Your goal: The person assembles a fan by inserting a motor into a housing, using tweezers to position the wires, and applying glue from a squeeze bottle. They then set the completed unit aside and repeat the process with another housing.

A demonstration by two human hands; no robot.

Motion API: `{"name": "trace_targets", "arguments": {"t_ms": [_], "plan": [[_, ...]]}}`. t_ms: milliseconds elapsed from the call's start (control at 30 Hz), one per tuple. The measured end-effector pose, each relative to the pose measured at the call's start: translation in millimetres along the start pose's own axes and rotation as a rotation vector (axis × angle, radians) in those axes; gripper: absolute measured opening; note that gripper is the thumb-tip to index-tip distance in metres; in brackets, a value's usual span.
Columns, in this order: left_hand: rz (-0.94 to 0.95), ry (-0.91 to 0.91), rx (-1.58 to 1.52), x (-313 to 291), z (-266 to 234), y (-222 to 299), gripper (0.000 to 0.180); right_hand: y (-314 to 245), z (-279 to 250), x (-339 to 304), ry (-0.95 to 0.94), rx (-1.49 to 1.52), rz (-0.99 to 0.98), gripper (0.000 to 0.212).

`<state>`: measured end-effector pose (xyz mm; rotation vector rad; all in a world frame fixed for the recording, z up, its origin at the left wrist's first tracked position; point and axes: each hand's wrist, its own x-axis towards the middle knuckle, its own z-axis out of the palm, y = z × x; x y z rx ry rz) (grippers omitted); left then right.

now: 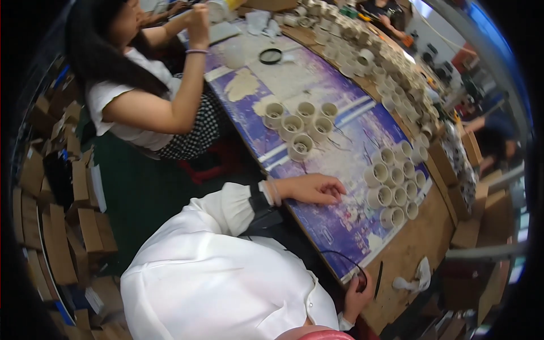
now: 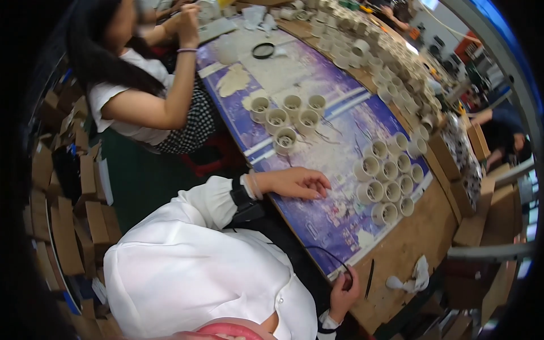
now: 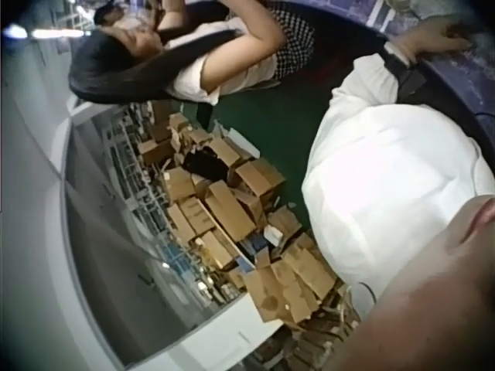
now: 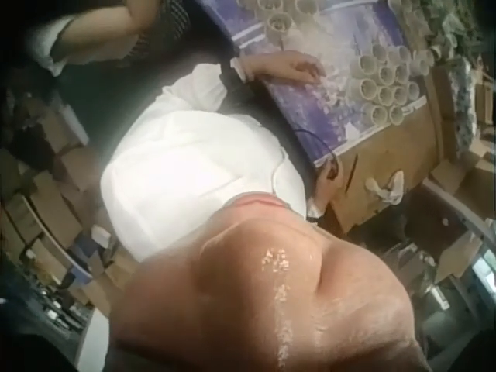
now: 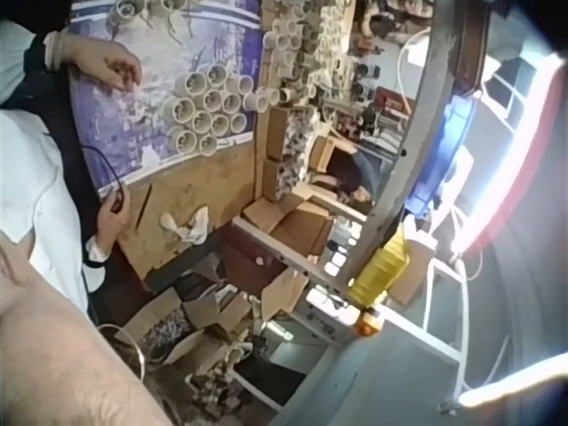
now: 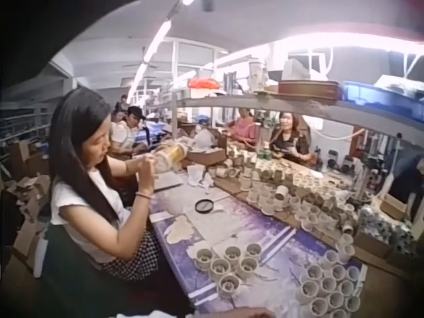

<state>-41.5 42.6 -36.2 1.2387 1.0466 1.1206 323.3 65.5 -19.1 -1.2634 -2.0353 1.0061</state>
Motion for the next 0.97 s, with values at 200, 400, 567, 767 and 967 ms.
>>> {"name": "trace_targets", "arguments": {"t_ms": [200, 400, 567, 767, 967], "plan": [[0.032, 0.021, -0.029, 5, 6, -8, 0.039, -1, 3, -3, 0.022, -0.003, -0.022, 0.021], [0.027, 0.023, 0.027, 9, 6, -10, 0.041, 19, 9, -6, 0.136, 0.018, -0.123, 0.018], [0.030, 0.144, -0.039, -4, 5, 16, 0.051, 21, 7, -5, 0.096, 0.003, -0.062, 0.016], [-0.043, 0.260, 0.066, -10, -21, 19, 0.067, 30, 8, -3, 0.113, -0.086, -0.218, 0.015], [-0.122, 0.338, 0.168, -11, -28, 25, 0.072, 29, 10, -3, 0.110, -0.047, -0.207, 0.015]]}}
